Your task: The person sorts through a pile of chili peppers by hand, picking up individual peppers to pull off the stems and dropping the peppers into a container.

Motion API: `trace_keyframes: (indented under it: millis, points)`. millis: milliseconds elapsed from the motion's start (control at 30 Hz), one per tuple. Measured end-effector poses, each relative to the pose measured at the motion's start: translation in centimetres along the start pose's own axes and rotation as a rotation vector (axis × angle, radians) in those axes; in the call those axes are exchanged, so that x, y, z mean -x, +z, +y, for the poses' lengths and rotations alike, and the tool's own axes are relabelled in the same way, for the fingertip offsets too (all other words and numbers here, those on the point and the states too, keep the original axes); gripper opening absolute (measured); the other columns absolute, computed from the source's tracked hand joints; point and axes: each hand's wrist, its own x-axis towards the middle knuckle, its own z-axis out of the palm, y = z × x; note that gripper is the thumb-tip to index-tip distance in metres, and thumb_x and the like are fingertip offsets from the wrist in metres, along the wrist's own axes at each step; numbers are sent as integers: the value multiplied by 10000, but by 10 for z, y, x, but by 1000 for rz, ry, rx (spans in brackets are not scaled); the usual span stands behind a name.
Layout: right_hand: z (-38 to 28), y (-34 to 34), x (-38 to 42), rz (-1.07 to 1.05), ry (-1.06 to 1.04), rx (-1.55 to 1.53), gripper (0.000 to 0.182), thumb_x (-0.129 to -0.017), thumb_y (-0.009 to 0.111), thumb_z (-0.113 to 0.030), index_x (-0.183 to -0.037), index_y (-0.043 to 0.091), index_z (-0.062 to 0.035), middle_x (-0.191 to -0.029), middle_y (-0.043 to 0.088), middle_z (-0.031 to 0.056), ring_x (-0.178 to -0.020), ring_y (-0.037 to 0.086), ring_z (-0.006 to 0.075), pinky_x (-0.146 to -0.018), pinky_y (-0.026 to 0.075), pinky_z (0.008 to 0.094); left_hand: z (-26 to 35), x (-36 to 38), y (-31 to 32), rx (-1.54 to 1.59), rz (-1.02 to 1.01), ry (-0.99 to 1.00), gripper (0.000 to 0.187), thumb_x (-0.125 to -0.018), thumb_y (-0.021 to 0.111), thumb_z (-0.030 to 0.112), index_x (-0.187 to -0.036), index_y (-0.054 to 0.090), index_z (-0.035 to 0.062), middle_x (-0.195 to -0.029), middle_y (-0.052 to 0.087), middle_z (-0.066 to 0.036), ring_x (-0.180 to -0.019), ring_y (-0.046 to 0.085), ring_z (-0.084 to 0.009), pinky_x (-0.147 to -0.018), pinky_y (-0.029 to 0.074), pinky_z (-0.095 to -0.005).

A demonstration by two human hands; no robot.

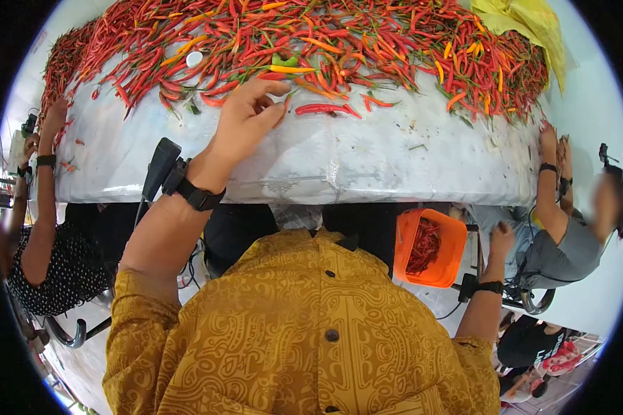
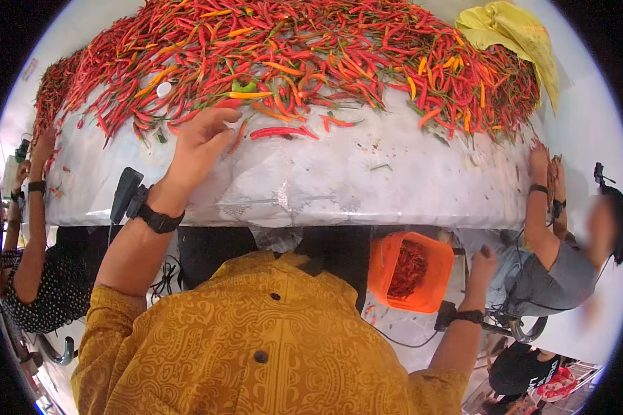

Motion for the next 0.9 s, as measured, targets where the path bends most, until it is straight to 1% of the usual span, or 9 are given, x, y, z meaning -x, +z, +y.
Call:
trace_keyframes:
  millis: [33, 100, 167, 233, 300, 367, 500, 667, 900]
  points:
    - [-22, -1, -4, 184, -233, -118, 381, -740, 653, -150, -1038, 553, 66, -939, 613, 158, -821, 591, 209, -719, 486, 302, 0, 0, 0, -24, -6, -9, 234, -783, 585, 34, -1015, 591, 2, -820, 567, -32, -629, 513, -70, -558, 411, -212]
    - [-98, -5, 8, 144, -366, -339, 281, -764, 629, -96, -999, 575, 49, -933, 618, 126, -850, 588, 171, -751, 474, 276, -5, -1, 0, -41, -1, -7, 217, -783, 592, 45, -997, 604, 12, -827, 560, -29, -637, 504, -69, -570, 413, -215]
    - [-183, -1, 36, -47, -421, -495, 214, -788, 589, -26, -991, 575, 41, -944, 619, 111, -898, 586, 148, -774, 468, 263, -10, -1, 0, -62, 1, -1, 201, -782, 600, 56, -979, 616, 22, -833, 552, -27, -646, 495, -68, -582, 415, -219]
    - [-245, 9, 68, -239, -634, -509, 203, -788, 582, 10, -990, 576, 31, -941, 618, 94, -885, 589, 135, -770, 471, 264, -11, -2, -1, -133, -29, 26, 218, -788, 567, 19, -1006, 583, 19, -869, 556, -3, -689, 499, -51, -598, 408, -203]
    - [-296, 21, 94, -406, -832, -374, 228, -744, 627, -19, -967, 585, -8, -907, 618, 53, -757, 590, 122, -701, 475, 254, -6, -1, 0, -169, -17, 44, 212, -781, 570, 21, -992, 592, 24, -876, 551, -2, -689, 499, -53, -600, 408, -203]
    - [-333, 38, 113, -502, -995, -339, 218, -735, 638, -50, -946, 592, -13, -857, 609, 72, -738, 593, 140, -671, 470, 258, 0, 1, 1, -210, -4, 60, 205, -774, 573, 22, -977, 601, 30, -883, 546, -2, -690, 499, -55, -601, 408, -203]
    - [-376, 73, 127, -567, -975, -277, 211, -729, 641, -73, -925, 597, -8, -825, 599, 107, -719, 592, 192, -651, 469, 282, 7, 3, 2, -278, -20, 72, 217, -751, 580, 15, -965, 608, 40, -889, 532, -14, -697, 501, -68, -603, 409, -208]
    - [-388, 101, 120, -453, -1130, -114, 206, -712, 625, -102, -893, 601, -7, -858, 604, 146, -787, 586, 301, -704, 468, 358, 9, 3, 4, -306, -37, 94, 220, -739, 580, 9, -955, 610, 42, -879, 527, -17, -688, 497, -75, -601, 409, -210]
    - [-388, 98, 86, -389, -1087, 23, 192, -708, 603, -102, -885, 617, -27, -882, 603, 147, -859, 572, 313, -746, 455, 392, 9, 1, 5, -351, -51, 121, 221, -716, 584, 4, -933, 610, 38, -874, 532, -26, -678, 508, -84, -599, 415, -213]
